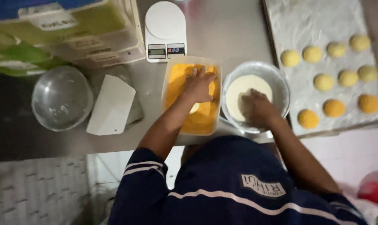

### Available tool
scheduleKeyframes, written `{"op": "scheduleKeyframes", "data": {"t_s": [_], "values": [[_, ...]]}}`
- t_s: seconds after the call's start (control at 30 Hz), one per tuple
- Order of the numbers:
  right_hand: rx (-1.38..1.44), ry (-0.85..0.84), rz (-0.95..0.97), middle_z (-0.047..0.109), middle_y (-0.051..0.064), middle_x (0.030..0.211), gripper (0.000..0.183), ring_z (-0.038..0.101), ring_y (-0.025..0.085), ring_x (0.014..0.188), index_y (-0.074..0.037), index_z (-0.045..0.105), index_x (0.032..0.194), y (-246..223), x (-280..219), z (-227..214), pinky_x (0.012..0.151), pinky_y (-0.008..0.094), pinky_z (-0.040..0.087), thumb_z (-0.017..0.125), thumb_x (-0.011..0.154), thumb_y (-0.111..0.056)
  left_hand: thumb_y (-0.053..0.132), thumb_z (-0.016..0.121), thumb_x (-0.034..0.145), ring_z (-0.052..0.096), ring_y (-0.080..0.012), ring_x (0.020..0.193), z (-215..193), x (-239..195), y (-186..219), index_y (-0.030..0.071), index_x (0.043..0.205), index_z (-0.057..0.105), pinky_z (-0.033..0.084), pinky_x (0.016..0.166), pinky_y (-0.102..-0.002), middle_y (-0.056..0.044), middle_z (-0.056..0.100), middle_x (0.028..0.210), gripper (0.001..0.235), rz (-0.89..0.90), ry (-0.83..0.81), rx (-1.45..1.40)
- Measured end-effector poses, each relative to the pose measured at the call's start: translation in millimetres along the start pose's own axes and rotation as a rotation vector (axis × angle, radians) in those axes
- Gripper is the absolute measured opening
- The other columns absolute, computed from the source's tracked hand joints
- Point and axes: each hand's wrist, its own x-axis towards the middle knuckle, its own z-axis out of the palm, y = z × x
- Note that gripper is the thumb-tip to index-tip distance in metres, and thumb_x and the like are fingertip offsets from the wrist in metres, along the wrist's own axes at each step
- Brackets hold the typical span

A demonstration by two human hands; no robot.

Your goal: The person repeatedly dips round dough balls into a bowl of white liquid and then rolls them in a container of yellow crumbs. The coated dough balls are placed onto a metal baking tray. The process is repeated for multiple dough balls.

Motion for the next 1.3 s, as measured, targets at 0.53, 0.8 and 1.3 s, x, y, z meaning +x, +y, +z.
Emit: {"op": "scheduleKeyframes", "data": {"t_s": [0.53, 0.8, 1.3], "values": [[0.22, -0.006, 0.16, 0.039, 0.019, 0.165, 0.078, 0.04, 0.05, 0.147, -0.026, 0.059, 0.149, 13.0, 2.8, 27.2, 0.115, 0.054, 0.044, 0.083, 0.075, -0.031, 0.02, 0.083, 0.082, 0.068, -0.045, 0.117, -60.2, -59.4, -0.4, 0.007, 0.12, 0.077, 0.059, 0.093, -0.049, -0.026, 0.073, 0.118, 0.041, -0.058, -0.257, -0.057], [0.171, 0.013, 0.145, 0.043, 0.02, 0.161, 0.068, 0.042, 0.051, 0.145, -0.022, 0.063, 0.144, 5.1, 0.0, 16.5, 0.116, 0.053, 0.045, 0.084, 0.08, -0.026, 0.05, 0.097, 0.065, 0.024, -0.0613, 0.149, -78.7, -67.9, 52.6, 0.021, 0.165, 0.027, 0.025, 0.112, -0.082, -0.026, 0.016, 0.17, 0.125, -0.045, -0.214, 0.041], [-0.018, -0.007, 0.053, 0.064, 0.014, 0.145, 0.058, 0.041, 0.031, 0.154, -0.018, 0.067, 0.136, 8.4, -7.4, 8.5, 0.129, 0.041, 0.029, 0.08, 0.083, -0.036, 0.02, 0.081, 0.084, 0.059, -0.0495, 0.129, -10.0, 1.9, -22.1, 0.013, 0.133, 0.068, 0.054, 0.104, -0.053, -0.024, 0.063, 0.134, 0.051, 0.044, -0.113, -0.062]]}}
